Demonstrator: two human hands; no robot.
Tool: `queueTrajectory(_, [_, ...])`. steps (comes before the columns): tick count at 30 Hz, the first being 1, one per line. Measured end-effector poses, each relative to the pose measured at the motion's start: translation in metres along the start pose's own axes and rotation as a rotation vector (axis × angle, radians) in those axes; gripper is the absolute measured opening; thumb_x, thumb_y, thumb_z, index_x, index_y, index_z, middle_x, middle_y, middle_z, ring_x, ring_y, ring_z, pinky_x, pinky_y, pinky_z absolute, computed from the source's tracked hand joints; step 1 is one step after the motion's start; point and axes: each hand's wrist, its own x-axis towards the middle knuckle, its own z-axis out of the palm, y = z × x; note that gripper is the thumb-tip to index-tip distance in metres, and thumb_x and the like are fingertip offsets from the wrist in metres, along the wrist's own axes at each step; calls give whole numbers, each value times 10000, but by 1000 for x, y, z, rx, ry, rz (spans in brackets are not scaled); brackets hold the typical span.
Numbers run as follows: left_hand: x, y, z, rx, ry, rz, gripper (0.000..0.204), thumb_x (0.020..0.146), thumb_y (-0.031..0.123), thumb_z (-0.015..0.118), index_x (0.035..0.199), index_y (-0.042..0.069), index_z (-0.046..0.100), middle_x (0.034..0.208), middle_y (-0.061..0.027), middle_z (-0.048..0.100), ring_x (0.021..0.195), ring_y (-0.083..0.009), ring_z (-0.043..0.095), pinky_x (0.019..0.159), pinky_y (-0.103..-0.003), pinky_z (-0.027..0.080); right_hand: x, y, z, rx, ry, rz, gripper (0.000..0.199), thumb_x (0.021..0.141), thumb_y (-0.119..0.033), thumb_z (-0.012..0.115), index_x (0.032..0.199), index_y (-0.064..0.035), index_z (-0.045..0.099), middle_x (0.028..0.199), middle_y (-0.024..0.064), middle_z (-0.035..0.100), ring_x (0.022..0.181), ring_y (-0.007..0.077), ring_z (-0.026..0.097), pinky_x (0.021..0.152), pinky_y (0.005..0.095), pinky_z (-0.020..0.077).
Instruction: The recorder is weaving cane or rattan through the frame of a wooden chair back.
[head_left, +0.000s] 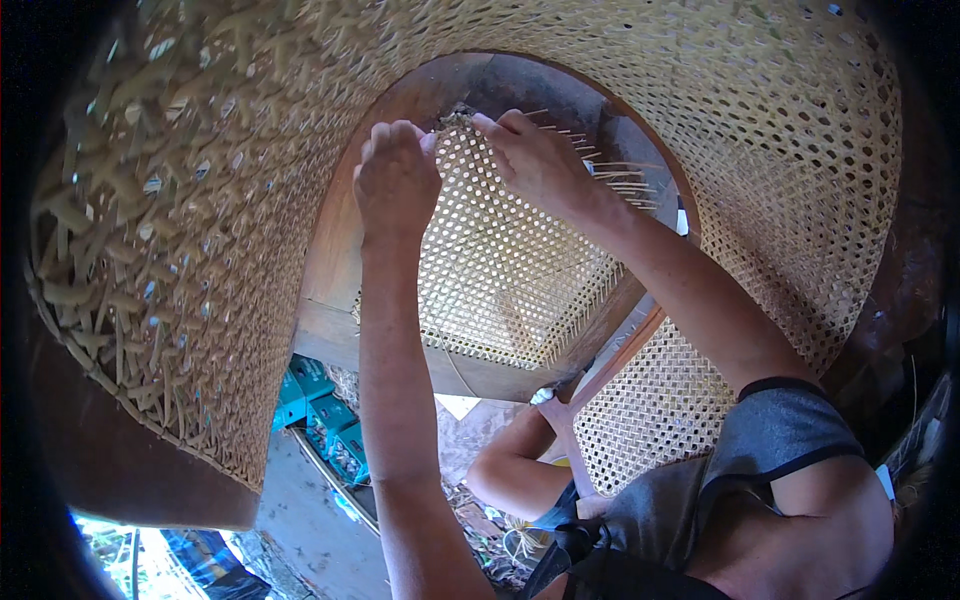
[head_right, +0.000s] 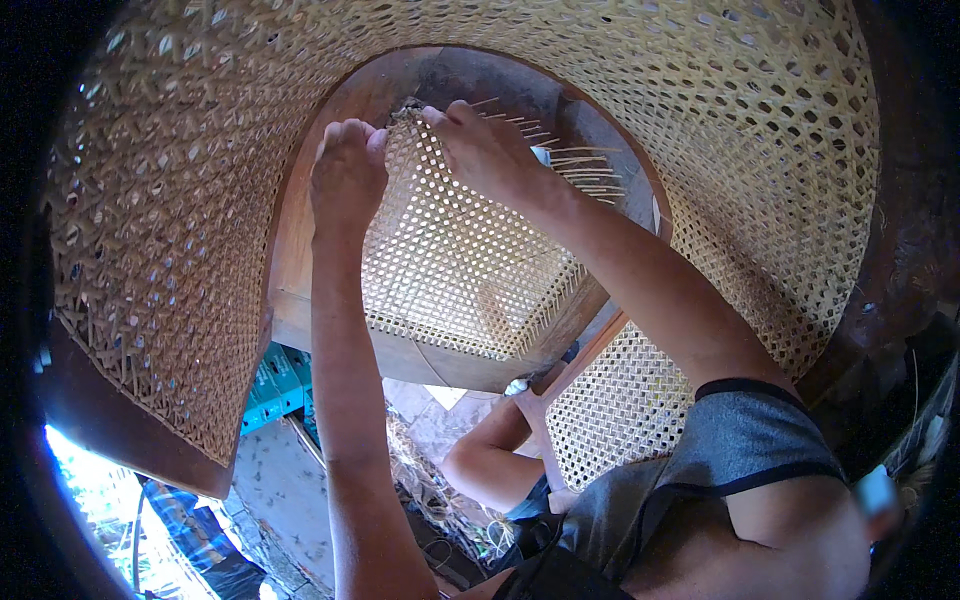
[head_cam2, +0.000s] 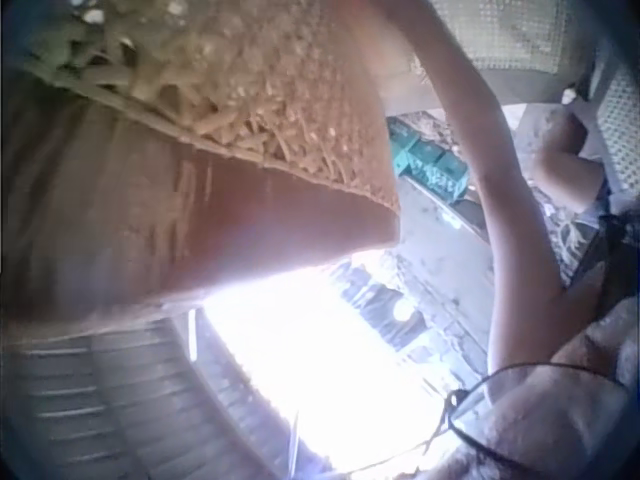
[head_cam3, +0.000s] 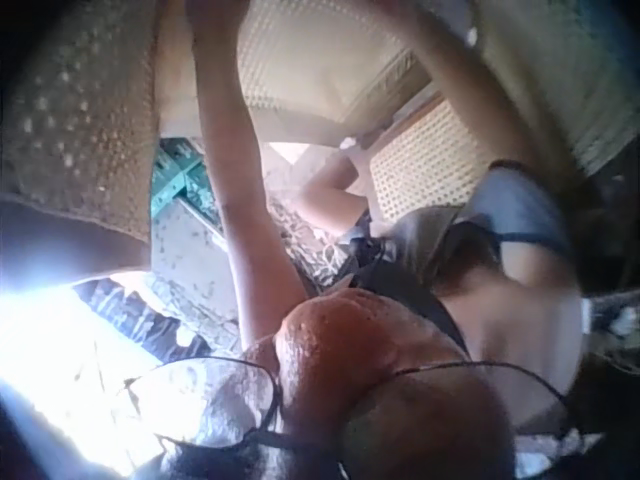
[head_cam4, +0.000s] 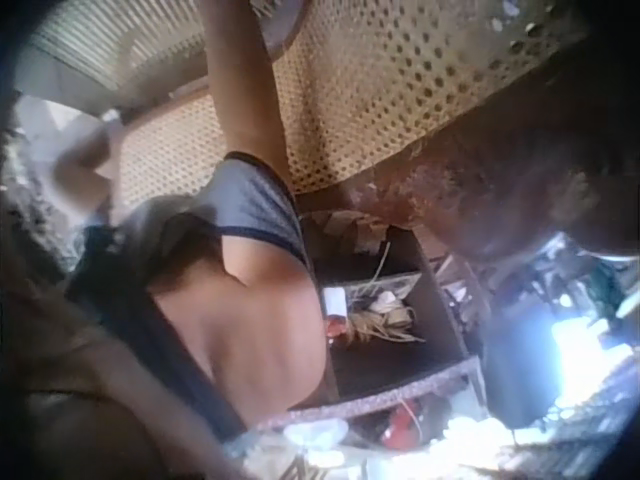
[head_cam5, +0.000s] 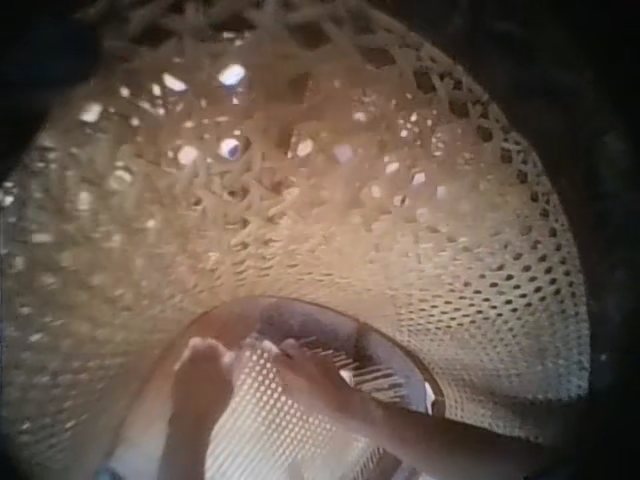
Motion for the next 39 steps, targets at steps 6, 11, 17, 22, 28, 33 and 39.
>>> queueTrajectory(6, [11, 2, -24, -145, -201, -241, 306, 879, 387, 641, 825, 87, 663, 887, -182, 699, 895, -370, 684, 782, -486, 535, 21, -11, -21, -431, -322, -114, 424, 859, -49, 559, 1276, 9, 514, 938, 150, 600, 618, 272, 647, 549, 386, 573])
queueTrajectory(11, [-6, 23, -32, -132, -260, -410, 378, 823, 405, 690, 932, 43, 684, 942, -237, 687, 944, -369, 674, 817, -478, 520, -9, -68, -120, 466, -440, 547, 309, 1016, -201, 479, 1255, -16, 542, 698, 53, 539, 488, 88, 526, 420, 243, 446])
queueTrajectory(17, [-149, 181, -72, -1413, -537, 119, 498, 903, 72, 593, 1379, 2, 465, 1221, -166, 613, 1171, -290, 569, 1031, -344, 429, -150, -157, -228, 834, 6, 821, 347, 1058, -301, 401, 1073, -27, 613, 631, -27, 470, 491, 27, 382, 445, 196, 335])
queueTrajectory(22, [-230, 264, -130, -2169, -1000, -170, 524, 892, 51, 544, 1400, 13, 425, 1115, -47, 598, 1075, -153, 538, 937, -313, 439, -218, -161, -259, 266, -11, 527, 308, 1036, -249, 424, 1094, -8, 607, 772, 70, 564, 632, 155, 527, 587, 296, 440])
queueTrajectory(28, [-287, 293, -125, -2237, -1398, -45, 460, 891, 68, 511, 1350, 43, 495, 1012, 0, 606, 892, -70, 524, 778, -230, 419, -300, -176, -332, -17, -145, 552, 244, 984, -200, 484, 1086, -19, 612, 898, 157, 609, 827, 318, 592, 731, 391, 478])
queueTrajectory(33, [-274, 258, -133, -2248, -765, -93, 280, 964, 209, 476, 1007, 2, 659, 1096, -95, 643, 789, -123, 561, 761, -250, 441, -356, -178, -360, -470, -663, 661, 216, 916, -214, 581, 1049, -44, 574, 930, 170, 618, 850, 361, 591, 774, 446, 493])
queueTrajectory(39, [-145, 140, -109, -1113, -128, -316, 295, 1018, 201, 453, 989, -37, 624, 875, -216, 661, 779, -307, 652, 663, -411, 479, -344, -183, -364, -345, -1132, 1039, 418, 810, -272, 684, 1099, -9, 536, 949, 241, 660, 927, 400, 635, 827, 467, 518])
